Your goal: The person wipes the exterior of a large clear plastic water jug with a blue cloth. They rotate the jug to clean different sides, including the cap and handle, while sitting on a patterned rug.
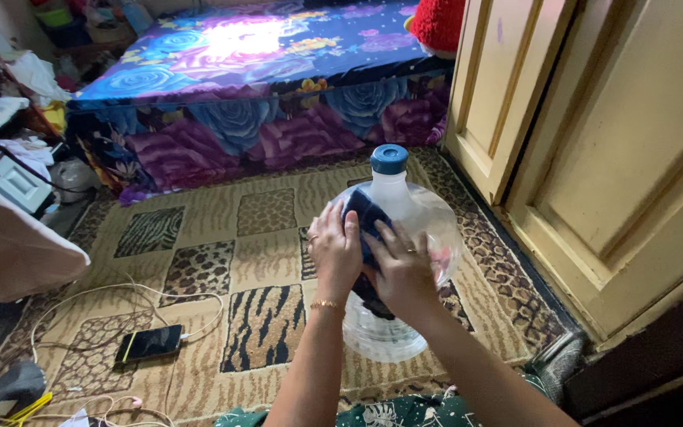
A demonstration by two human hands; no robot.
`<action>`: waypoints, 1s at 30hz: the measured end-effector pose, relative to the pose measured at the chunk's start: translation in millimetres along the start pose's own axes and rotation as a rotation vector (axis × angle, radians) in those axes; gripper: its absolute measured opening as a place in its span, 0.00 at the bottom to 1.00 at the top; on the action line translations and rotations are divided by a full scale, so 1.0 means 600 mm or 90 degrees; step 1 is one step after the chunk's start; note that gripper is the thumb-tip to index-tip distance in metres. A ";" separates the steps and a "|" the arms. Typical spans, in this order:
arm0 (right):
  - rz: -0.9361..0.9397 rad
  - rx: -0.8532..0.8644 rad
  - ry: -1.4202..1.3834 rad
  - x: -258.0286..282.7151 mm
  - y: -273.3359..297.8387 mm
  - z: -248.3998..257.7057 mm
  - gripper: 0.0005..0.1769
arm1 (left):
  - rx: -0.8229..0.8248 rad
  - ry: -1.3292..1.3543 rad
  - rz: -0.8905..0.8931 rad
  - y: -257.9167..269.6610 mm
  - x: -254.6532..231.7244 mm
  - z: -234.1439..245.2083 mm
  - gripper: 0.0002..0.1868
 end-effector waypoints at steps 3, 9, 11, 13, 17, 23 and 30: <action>-0.049 0.022 0.006 -0.052 0.022 -0.001 0.26 | 0.135 -0.078 0.059 -0.015 0.015 -0.038 0.34; -0.136 0.032 0.018 -0.227 0.016 -0.016 0.22 | 0.144 -0.084 0.009 0.009 0.023 -0.080 0.40; -0.106 0.017 -0.051 -0.281 -0.019 -0.027 0.23 | 0.113 -0.088 -0.007 0.020 0.027 -0.083 0.40; -0.174 0.093 -0.158 -0.347 -0.067 -0.056 0.23 | 0.106 -0.088 -0.016 0.024 0.031 -0.084 0.39; -0.128 0.185 -0.383 -0.410 -0.188 -0.124 0.22 | 0.102 -0.089 -0.016 0.023 0.030 -0.081 0.39; -0.270 0.206 -0.522 -0.475 -0.192 -0.180 0.21 | 0.106 -0.111 0.009 0.032 0.016 -0.076 0.39; -0.146 -0.046 -0.207 -0.375 -0.033 -0.066 0.20 | 0.150 -0.124 0.064 0.029 0.009 -0.072 0.40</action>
Point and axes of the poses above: each hand's wrist, its own y-axis away from the middle knuckle, its own z-axis out of the back of the hand, x = y × z, the point moved 6 cm from there along -y, towards the middle knuckle, and after that the axes turned 7 degrees about x, right-handed, at the moved point
